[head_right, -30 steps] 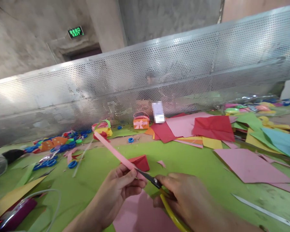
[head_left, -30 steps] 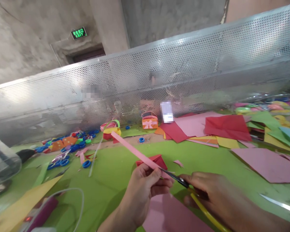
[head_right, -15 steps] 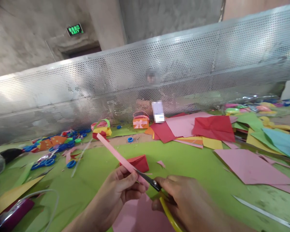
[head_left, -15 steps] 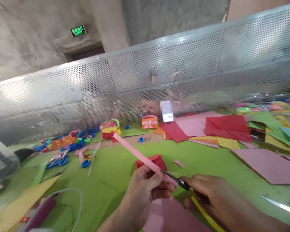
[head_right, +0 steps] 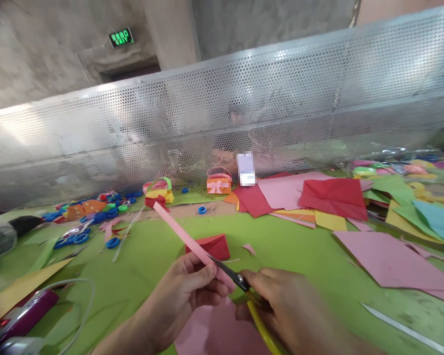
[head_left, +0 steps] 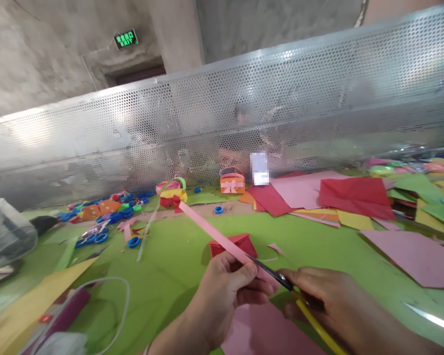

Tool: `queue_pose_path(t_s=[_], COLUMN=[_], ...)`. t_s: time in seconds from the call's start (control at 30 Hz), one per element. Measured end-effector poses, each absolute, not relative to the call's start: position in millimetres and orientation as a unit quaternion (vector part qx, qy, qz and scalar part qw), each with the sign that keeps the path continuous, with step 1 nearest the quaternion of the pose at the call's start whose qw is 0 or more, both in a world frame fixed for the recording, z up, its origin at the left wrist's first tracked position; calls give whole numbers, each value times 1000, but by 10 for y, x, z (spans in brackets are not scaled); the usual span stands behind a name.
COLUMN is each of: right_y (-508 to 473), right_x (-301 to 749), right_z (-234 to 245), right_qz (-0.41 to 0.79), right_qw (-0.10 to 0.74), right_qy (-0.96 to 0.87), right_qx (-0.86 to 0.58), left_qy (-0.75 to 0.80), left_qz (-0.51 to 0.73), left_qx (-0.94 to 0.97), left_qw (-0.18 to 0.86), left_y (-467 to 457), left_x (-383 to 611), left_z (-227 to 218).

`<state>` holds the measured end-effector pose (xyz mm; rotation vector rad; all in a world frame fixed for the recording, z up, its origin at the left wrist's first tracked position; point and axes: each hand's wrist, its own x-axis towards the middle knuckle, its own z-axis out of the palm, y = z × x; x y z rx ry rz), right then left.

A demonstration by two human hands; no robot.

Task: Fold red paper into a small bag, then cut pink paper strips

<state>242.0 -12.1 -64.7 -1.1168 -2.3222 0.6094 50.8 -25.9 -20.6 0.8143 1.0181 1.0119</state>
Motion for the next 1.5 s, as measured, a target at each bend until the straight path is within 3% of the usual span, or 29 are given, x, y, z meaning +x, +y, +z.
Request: queue_pose_path(t_s=[0.37,1.27,1.5], right_y=[-63,-111,-128], right_x=[2483,2479,2457], right_z=[-637,-652,-646], right_qz=[193,225,204], right_qw=[248,232,266], right_qy=[-861,-857,-852], right_qx=[-400,-401,-402], left_qy=[451,461,463], left_qz=[534,496,491], left_qx=[312,325,329], left_qw=[643,660,661], left_y=[-208,-212,-205], left_x=[441,460,460], left_z=[-127,-147,-159])
